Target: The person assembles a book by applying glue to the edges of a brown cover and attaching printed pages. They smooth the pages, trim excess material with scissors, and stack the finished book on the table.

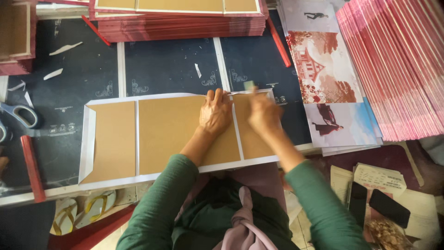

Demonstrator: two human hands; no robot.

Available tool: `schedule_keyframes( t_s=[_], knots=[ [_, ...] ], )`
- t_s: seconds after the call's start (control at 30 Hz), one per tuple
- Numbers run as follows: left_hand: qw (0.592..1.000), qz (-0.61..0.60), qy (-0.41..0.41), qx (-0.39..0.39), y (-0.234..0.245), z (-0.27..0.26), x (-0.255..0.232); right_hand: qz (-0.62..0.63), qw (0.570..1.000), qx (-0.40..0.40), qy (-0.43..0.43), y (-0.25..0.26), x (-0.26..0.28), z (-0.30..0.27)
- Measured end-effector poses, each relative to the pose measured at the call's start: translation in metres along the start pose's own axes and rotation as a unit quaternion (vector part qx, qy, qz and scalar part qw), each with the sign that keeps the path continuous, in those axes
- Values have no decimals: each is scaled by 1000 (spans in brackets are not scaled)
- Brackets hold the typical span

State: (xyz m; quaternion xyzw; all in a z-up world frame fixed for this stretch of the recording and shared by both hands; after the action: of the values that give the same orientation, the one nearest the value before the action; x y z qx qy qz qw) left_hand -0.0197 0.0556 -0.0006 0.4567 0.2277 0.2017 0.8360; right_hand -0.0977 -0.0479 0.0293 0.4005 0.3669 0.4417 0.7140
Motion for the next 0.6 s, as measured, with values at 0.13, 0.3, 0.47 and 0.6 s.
schedule_keyframes(
  t_s=[0.13,0.3,0.47,0.6],
  knots=[
    [999,3,-12,-36,37,0,-3,143,988,11,48,4,32,-2],
    [977,19,80,196,61,-8,24,81,996,38,14,6,-1,0],
    [993,2,65,95,26,-18,33,118,990,71,-21,-10,-1,5],
    [995,-20,62,76,6,-20,43,178,981,58,47,17,51,11]
  ],
)
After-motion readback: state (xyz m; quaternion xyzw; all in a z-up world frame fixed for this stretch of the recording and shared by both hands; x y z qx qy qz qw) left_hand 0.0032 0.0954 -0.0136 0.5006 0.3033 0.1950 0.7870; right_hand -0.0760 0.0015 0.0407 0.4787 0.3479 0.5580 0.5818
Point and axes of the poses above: each hand's wrist, its own z-axis towards the middle knuckle, its own y-axis out of the back of the hand, x = y × z, the point moved 6 cm from there along z, towards the middle knuckle, and after that the axes turned 5 degrees about x, right-handed, at the moved point
